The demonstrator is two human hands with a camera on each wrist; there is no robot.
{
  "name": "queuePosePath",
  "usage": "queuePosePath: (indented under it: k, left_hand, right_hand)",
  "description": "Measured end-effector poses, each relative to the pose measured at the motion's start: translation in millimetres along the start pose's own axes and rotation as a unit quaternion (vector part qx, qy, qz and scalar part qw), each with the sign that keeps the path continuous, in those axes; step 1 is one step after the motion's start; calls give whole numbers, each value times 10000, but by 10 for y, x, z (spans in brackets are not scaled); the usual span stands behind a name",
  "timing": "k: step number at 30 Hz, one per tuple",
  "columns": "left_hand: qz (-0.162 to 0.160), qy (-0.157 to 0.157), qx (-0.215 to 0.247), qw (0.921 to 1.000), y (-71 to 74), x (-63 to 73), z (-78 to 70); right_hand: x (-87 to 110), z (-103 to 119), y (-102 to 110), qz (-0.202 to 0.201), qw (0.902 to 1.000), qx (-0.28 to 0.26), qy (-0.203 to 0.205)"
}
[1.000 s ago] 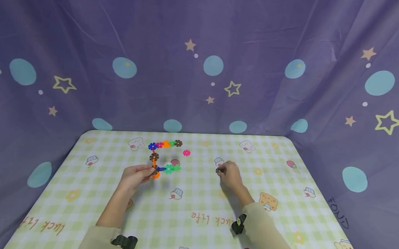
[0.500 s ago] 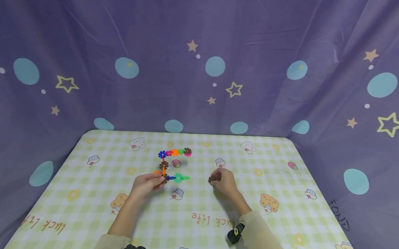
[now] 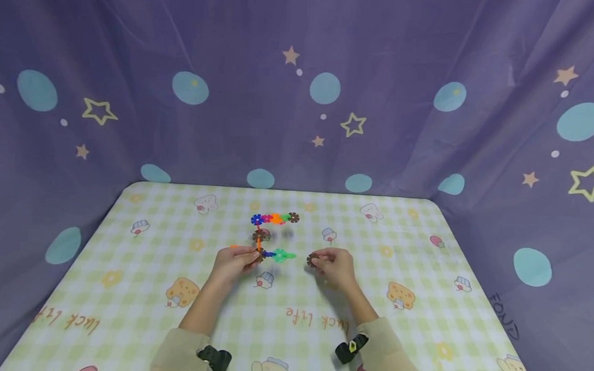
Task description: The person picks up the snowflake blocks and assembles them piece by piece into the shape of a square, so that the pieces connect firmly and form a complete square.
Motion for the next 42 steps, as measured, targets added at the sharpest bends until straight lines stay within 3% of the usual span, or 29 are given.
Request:
queuePosePath:
  k: [8,16,29,42]
  left_hand:
    - [43,10,-95,9999,-23,-74,-125]
    - [108,-59,-107,9999,-53,-63,-194]
    - [169,-53,-14,9998,-103,-33,-205]
    - [100,-46,28,9999,-134,-11,-219]
  right_hand:
    - [-6,82,78,193,9944,-956,-415]
    - [19,177,52,328,9779,-1894,-823]
    - [100,315,-20,201,9629,-2543,-880]
    - [117,352,-69,234,9590,-2649,-983]
Point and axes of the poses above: each hand's wrist, its own x-axis away from the middle knuckle, its own y-axis out of the back of the hand, z = x × y, the point moved 6 cm from there along -x, towards the middle knuckle, and after that the axes turned 11 degrees about x, right-handed, at the moved point
